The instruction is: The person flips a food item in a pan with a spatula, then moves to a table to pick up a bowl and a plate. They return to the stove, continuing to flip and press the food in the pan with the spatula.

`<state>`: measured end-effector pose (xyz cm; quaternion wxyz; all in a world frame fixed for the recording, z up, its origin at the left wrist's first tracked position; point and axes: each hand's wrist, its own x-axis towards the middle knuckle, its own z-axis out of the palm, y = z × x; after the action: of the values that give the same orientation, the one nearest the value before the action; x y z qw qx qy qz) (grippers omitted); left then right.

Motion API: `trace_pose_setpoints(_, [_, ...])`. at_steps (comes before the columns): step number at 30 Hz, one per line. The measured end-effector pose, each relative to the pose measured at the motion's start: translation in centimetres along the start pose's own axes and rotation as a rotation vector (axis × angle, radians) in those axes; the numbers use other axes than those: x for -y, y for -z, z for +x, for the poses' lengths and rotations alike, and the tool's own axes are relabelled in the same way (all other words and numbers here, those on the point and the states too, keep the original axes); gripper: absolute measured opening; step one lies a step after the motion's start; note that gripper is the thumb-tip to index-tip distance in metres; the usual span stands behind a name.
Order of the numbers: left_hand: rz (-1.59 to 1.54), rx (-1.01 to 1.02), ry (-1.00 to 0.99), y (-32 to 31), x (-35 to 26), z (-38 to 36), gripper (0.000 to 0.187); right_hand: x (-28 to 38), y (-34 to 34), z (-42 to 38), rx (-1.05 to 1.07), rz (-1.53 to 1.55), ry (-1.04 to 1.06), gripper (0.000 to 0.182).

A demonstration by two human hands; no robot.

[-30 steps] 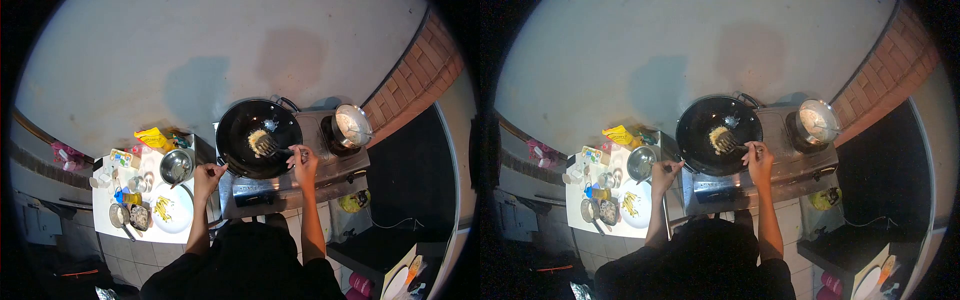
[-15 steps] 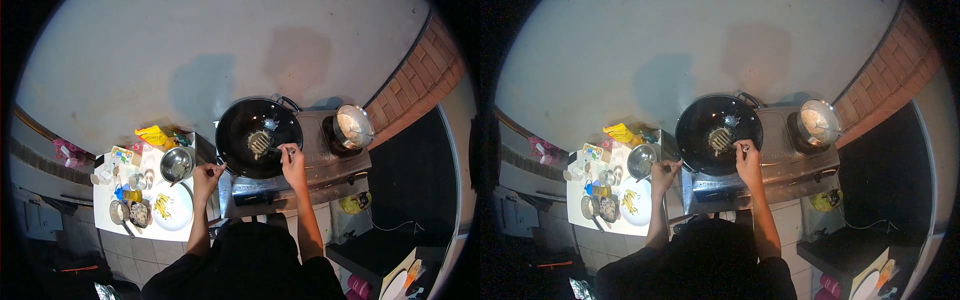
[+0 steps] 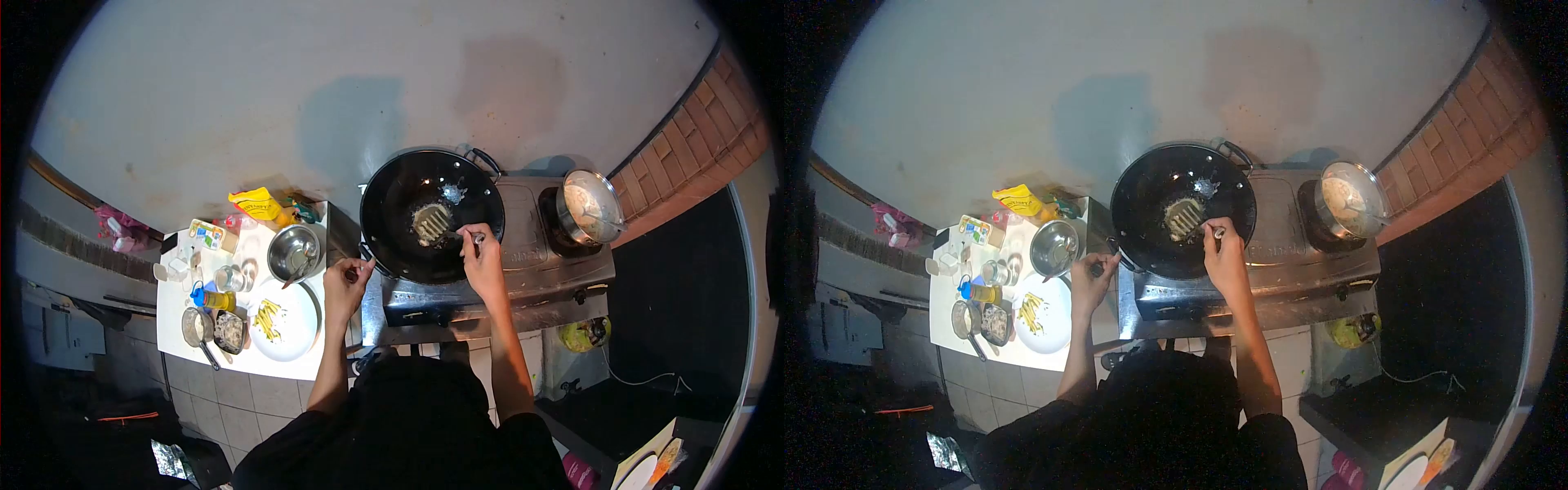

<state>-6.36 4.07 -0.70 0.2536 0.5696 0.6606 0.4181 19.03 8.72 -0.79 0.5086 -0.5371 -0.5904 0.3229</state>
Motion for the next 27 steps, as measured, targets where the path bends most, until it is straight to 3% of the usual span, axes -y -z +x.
trace_pose_setpoints(7, [-0.002, 0.041, -0.037, 0.4, 0.2, -0.7, 0.022, 0.8, -0.4, 0.0, 0.031, 0.048, 0.009, 0.011])
trace_pose_setpoints(13, [0.004, 0.069, -0.04, 1.3, 0.1, -1.7, 0.022, 2.2, 0.7, -0.2, 0.109, 0.127, 0.147, 0.013])
trace_pose_setpoints(27, [-0.016, 0.037, 0.03, 1.6, -0.1, -2.3, 0.023, 1.8, 2.7, 0.1, 0.118, 0.115, 0.158, 0.01])
